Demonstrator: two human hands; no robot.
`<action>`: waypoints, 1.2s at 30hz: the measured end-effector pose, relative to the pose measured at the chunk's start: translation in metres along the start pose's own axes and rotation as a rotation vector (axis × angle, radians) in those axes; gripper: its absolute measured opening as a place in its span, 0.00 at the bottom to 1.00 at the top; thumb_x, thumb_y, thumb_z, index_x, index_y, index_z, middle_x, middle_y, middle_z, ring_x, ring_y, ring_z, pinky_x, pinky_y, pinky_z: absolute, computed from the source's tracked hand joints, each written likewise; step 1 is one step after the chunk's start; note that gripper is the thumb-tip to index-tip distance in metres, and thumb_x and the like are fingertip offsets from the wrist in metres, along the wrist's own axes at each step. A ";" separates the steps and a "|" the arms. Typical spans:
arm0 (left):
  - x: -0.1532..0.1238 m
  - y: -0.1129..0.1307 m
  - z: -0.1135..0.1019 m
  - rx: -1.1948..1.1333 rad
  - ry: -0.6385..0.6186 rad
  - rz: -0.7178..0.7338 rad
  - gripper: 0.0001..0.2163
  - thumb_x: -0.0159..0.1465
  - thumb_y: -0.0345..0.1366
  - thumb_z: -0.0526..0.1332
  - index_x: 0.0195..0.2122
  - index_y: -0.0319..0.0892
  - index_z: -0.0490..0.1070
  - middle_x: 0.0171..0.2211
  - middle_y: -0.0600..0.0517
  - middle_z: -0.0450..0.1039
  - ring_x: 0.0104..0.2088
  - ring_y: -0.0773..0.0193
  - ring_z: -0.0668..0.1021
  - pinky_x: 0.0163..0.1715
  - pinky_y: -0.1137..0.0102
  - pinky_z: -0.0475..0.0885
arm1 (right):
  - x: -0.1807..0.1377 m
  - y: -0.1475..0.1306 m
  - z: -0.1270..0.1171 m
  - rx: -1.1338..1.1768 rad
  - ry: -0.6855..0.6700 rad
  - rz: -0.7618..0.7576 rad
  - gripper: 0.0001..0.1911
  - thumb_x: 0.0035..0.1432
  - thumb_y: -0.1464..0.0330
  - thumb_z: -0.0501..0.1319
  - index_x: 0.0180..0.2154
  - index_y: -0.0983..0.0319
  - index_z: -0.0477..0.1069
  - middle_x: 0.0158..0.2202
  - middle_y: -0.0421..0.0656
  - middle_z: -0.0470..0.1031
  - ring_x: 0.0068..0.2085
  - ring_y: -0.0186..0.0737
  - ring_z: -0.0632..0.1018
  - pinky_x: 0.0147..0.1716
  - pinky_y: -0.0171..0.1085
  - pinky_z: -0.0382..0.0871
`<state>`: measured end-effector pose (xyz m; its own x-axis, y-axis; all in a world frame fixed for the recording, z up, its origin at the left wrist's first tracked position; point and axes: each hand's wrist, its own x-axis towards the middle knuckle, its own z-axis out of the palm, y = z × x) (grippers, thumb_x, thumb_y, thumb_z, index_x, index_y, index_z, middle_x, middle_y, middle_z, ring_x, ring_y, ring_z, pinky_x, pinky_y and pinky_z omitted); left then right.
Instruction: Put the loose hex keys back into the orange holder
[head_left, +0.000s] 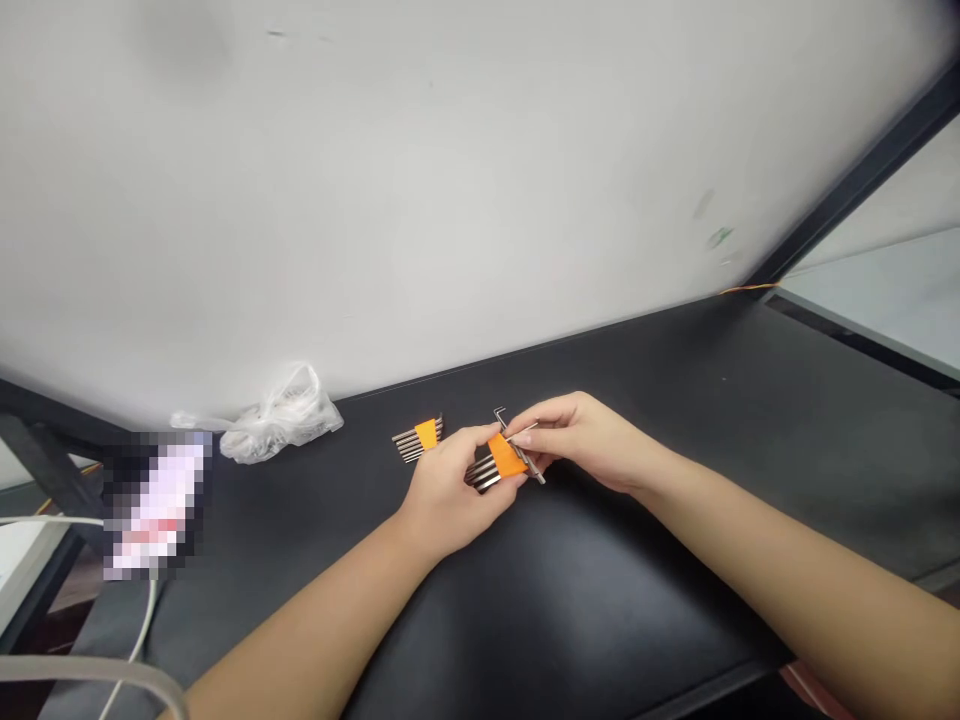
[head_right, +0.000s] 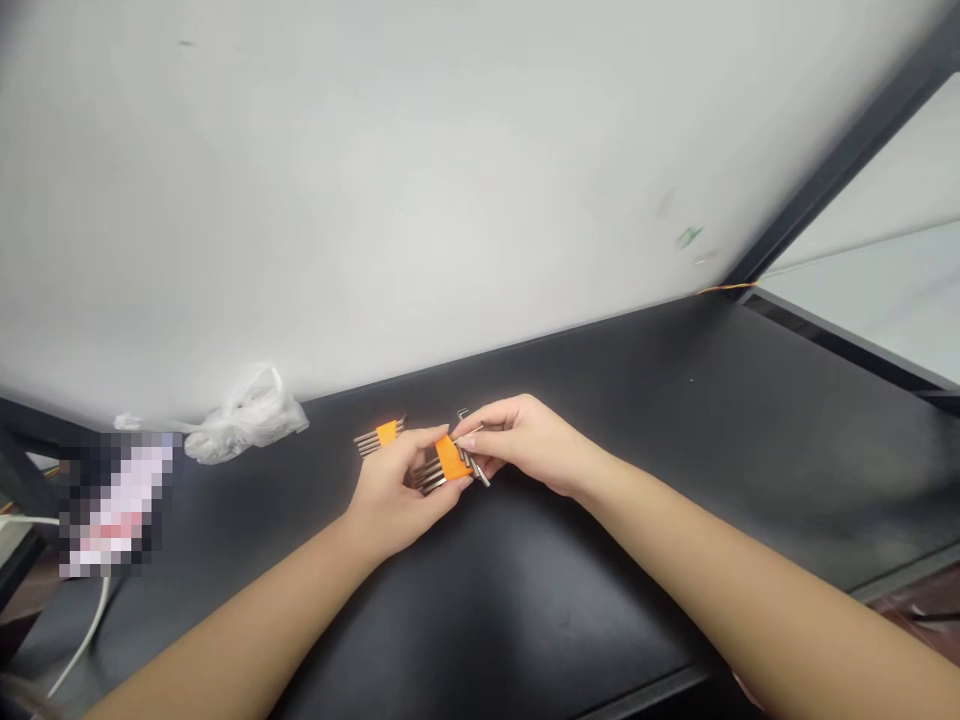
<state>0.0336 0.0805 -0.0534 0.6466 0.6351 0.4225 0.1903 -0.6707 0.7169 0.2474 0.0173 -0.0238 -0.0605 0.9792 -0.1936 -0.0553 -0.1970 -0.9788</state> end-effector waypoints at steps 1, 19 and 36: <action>0.001 -0.001 0.000 0.002 0.004 -0.009 0.23 0.61 0.39 0.70 0.56 0.44 0.70 0.44 0.47 0.81 0.41 0.58 0.84 0.40 0.65 0.79 | 0.000 0.002 0.003 0.004 0.014 -0.001 0.16 0.59 0.59 0.70 0.45 0.62 0.81 0.34 0.45 0.82 0.31 0.38 0.80 0.34 0.40 0.77; 0.002 -0.003 -0.001 -0.057 0.031 -0.070 0.24 0.61 0.39 0.71 0.58 0.47 0.71 0.49 0.49 0.81 0.47 0.57 0.84 0.50 0.62 0.80 | -0.015 -0.011 0.030 -1.057 0.040 -0.437 0.22 0.67 0.56 0.62 0.58 0.58 0.68 0.53 0.50 0.77 0.50 0.52 0.79 0.50 0.49 0.73; 0.005 0.001 0.003 -0.270 0.273 -0.202 0.25 0.58 0.37 0.73 0.55 0.43 0.71 0.42 0.47 0.81 0.39 0.59 0.85 0.38 0.67 0.82 | 0.012 0.017 -0.025 -1.059 0.162 -0.515 0.16 0.66 0.65 0.62 0.54 0.55 0.79 0.46 0.46 0.78 0.43 0.43 0.80 0.45 0.42 0.76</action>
<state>0.0392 0.0816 -0.0529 0.3902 0.8456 0.3642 0.0693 -0.4214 0.9042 0.2706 0.0268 -0.0442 -0.1417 0.9410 0.3073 0.8199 0.2855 -0.4962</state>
